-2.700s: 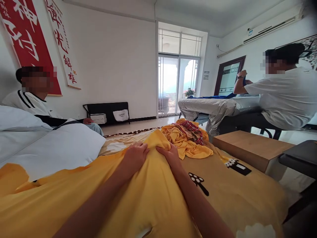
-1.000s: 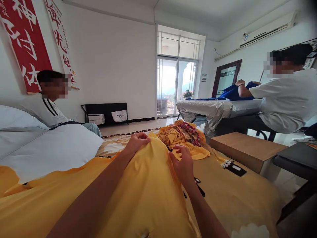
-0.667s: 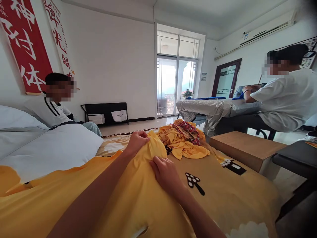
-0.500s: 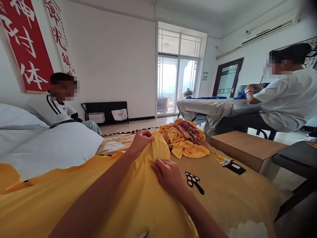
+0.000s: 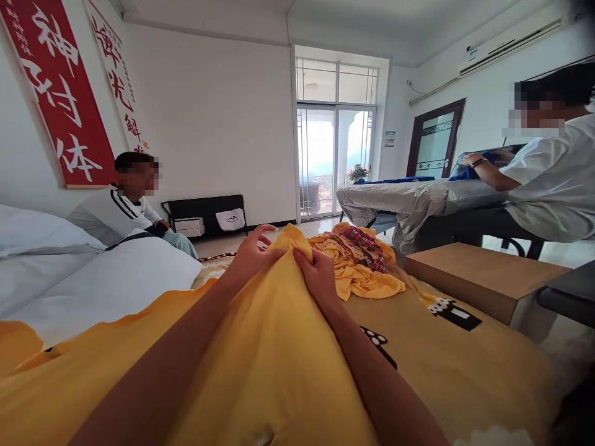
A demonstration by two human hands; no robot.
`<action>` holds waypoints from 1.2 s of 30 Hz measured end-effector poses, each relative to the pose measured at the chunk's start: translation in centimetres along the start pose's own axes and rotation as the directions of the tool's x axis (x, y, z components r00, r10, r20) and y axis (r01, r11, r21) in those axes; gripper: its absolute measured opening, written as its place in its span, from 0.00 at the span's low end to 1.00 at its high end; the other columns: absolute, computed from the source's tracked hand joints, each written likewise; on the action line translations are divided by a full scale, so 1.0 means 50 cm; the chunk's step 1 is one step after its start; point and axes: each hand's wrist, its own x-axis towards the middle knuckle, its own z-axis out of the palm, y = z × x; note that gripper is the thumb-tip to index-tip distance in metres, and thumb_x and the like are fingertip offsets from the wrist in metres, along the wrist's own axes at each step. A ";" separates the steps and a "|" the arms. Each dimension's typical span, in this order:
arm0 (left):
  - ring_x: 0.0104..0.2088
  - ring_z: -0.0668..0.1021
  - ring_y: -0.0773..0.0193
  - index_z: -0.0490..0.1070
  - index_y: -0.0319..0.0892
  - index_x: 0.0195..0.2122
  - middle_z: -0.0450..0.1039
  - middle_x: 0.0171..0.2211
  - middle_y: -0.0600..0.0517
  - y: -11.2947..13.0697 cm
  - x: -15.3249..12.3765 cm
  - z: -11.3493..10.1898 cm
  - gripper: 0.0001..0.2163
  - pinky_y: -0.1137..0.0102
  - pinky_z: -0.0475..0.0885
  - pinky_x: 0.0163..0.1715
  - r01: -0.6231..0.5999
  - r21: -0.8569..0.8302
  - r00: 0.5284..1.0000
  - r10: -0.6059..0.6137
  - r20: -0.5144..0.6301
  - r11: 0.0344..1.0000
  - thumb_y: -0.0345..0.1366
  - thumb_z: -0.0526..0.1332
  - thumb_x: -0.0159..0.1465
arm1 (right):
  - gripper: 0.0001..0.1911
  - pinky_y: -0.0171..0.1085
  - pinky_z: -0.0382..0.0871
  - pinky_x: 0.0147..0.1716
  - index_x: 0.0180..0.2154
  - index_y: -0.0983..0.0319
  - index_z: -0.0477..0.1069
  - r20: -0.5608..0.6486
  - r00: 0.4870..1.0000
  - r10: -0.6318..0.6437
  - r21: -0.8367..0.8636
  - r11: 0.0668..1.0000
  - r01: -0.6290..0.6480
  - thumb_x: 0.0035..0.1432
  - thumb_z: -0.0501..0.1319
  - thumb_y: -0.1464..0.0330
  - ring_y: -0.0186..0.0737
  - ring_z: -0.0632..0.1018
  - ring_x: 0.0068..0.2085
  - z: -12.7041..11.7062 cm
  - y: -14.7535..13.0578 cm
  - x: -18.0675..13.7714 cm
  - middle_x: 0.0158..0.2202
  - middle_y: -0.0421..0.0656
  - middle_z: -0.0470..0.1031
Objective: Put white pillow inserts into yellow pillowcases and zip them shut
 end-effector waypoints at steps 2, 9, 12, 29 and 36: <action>0.30 0.76 0.62 0.74 0.43 0.39 0.76 0.34 0.52 0.005 0.002 -0.024 0.21 0.70 0.69 0.27 0.201 0.004 0.966 -0.199 0.166 0.980 0.46 0.70 0.45 | 0.20 0.33 0.56 0.23 0.24 0.62 0.69 0.017 1.000 0.012 0.059 0.998 -0.013 0.49 0.61 0.51 0.33 0.62 0.25 0.008 -0.007 0.004 0.21 0.38 0.64; 0.29 0.77 0.59 0.75 0.40 0.29 0.76 0.26 0.52 0.048 0.000 -0.009 0.17 0.68 0.71 0.28 0.130 -0.172 0.979 -0.099 0.175 0.976 0.46 0.71 0.42 | 0.16 0.34 0.62 0.28 0.27 0.62 0.73 0.063 0.997 -0.048 0.107 0.993 0.041 0.47 0.65 0.56 0.36 0.68 0.29 0.003 -0.021 0.018 0.26 0.39 0.71; 0.28 0.76 0.60 0.74 0.39 0.30 0.75 0.26 0.52 0.054 -0.001 0.010 0.17 0.68 0.70 0.28 -0.026 -0.100 0.998 0.032 0.057 0.995 0.50 0.64 0.50 | 0.16 0.34 0.66 0.31 0.32 0.61 0.74 0.069 0.997 -0.014 0.164 0.986 0.003 0.46 0.66 0.56 0.39 0.71 0.32 -0.003 -0.025 0.007 0.30 0.40 0.73; 0.28 0.69 0.65 0.69 0.42 0.25 0.69 0.24 0.55 0.075 -0.004 0.019 0.10 0.71 0.60 0.29 -0.200 0.304 0.964 0.242 -0.107 0.932 0.39 0.55 0.60 | 0.26 0.32 0.56 0.20 0.24 0.62 0.63 0.066 0.987 0.148 0.148 0.976 -0.157 0.52 0.59 0.45 0.31 0.61 0.23 -0.038 0.058 -0.110 0.20 0.37 0.62; 0.22 0.59 0.69 0.57 0.43 0.19 0.53 0.18 0.59 0.055 -0.014 -0.013 0.17 0.71 0.54 0.24 -0.187 0.339 0.939 0.269 -0.213 0.922 0.44 0.57 0.60 | 0.24 0.32 0.50 0.22 0.20 0.60 0.58 -0.126 0.955 -0.270 -0.366 0.907 0.209 0.60 0.54 0.51 0.29 0.54 0.22 -0.071 0.056 -0.095 0.17 0.33 0.52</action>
